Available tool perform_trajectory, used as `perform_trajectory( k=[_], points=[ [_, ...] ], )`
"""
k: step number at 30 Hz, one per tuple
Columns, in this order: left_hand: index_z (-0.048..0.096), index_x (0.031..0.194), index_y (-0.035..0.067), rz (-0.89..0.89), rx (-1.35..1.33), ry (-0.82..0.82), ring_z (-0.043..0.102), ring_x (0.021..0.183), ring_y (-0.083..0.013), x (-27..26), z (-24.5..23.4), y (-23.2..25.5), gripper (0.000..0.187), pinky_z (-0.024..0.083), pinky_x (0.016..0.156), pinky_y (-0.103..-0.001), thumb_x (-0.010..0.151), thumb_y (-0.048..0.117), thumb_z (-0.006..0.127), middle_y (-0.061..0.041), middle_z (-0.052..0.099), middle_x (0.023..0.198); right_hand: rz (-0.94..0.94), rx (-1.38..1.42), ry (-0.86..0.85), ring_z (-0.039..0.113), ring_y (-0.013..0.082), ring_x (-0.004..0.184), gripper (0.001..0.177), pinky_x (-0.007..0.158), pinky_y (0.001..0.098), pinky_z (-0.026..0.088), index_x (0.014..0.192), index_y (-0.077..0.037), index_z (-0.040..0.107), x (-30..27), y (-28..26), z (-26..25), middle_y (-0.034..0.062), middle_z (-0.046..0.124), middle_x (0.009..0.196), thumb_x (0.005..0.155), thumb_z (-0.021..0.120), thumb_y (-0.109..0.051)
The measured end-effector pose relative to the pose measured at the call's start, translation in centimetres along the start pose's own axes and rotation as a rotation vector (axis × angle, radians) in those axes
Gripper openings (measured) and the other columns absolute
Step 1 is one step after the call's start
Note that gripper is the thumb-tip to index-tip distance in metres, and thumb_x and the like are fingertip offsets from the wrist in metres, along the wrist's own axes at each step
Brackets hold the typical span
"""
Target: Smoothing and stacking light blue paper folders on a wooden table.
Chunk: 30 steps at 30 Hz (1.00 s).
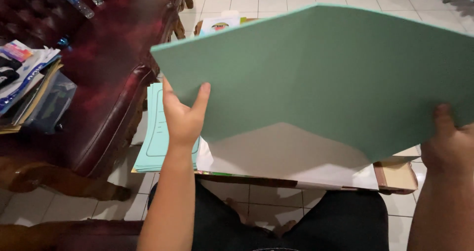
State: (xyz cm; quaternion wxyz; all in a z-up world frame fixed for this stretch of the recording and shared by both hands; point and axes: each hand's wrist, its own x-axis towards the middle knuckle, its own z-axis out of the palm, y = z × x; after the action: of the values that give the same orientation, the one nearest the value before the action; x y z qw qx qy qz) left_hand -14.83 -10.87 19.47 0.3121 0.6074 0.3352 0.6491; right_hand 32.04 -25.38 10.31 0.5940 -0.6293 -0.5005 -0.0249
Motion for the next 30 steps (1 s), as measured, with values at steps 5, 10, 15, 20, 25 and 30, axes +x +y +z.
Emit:
perform_trajectory(
  k=[5,10,15,20,25,30],
  points=[
    [0.037,0.142,0.000,-0.030,0.121,0.123,0.050,0.136,-0.0240,-0.2,0.1,-5.1,0.057,0.036,0.118,-0.035,0.096,0.015,0.066,-0.014,0.052,0.143,0.092,0.235,-0.051,0.053,0.0422,0.135,0.047,0.105,0.0513,0.048,0.155,0.008,0.038,1.3,-1.6,0.8,0.0271,0.050,0.151,0.127,0.049,-0.028],
    [0.032,0.149,-0.011,-0.096,0.194,0.150,0.039,0.147,-0.0280,0.4,1.1,-7.0,0.066,0.025,0.126,-0.038,0.101,0.023,0.063,-0.020,0.047,0.152,0.051,0.151,0.077,0.060,0.0305,0.127,0.030,0.105,0.0444,0.051,0.145,0.005,0.051,2.0,-1.7,2.3,0.0191,0.061,0.142,0.124,0.054,-0.016],
    [0.022,0.155,-0.008,-0.083,0.109,0.222,0.036,0.150,-0.0254,0.0,-0.2,-7.1,0.079,0.025,0.127,-0.036,0.102,0.029,0.067,-0.020,0.039,0.159,0.163,0.097,0.122,0.063,0.0184,0.125,0.047,0.101,0.0359,0.054,0.140,-0.004,0.063,1.4,-4.5,1.0,0.0046,0.065,0.136,0.121,0.056,-0.047],
    [0.038,0.146,0.004,-0.101,0.113,0.015,0.049,0.129,-0.0207,-1.7,-0.7,-4.9,0.059,0.037,0.117,-0.033,0.098,0.022,0.069,-0.007,0.050,0.134,0.254,0.284,-0.035,0.060,0.0150,0.123,0.035,0.105,0.0304,0.051,0.143,-0.008,0.058,-0.9,1.3,0.6,0.0011,0.063,0.138,0.111,0.061,-0.024],
    [0.061,0.128,0.006,-0.504,0.156,-0.089,0.067,0.119,-0.0206,-2.0,-1.3,-7.3,0.055,0.053,0.104,-0.034,0.087,0.043,0.070,-0.006,0.071,0.125,0.302,0.111,-0.171,0.048,0.0300,0.127,0.041,0.110,0.0450,0.037,0.147,0.003,0.048,-1.4,1.4,0.7,0.0130,0.052,0.144,0.107,0.056,-0.005],
    [0.061,0.116,0.009,-0.474,0.341,-0.098,0.037,0.064,-0.0101,0.5,-3.2,-6.1,0.040,0.043,0.065,-0.026,0.096,0.041,0.071,0.008,0.040,0.073,0.250,0.094,-0.276,0.060,0.0393,0.120,0.042,0.097,0.0487,0.051,0.149,0.007,0.050,1.7,3.9,-1.5,0.0250,0.059,0.142,0.113,0.062,-0.009]
  ],
)
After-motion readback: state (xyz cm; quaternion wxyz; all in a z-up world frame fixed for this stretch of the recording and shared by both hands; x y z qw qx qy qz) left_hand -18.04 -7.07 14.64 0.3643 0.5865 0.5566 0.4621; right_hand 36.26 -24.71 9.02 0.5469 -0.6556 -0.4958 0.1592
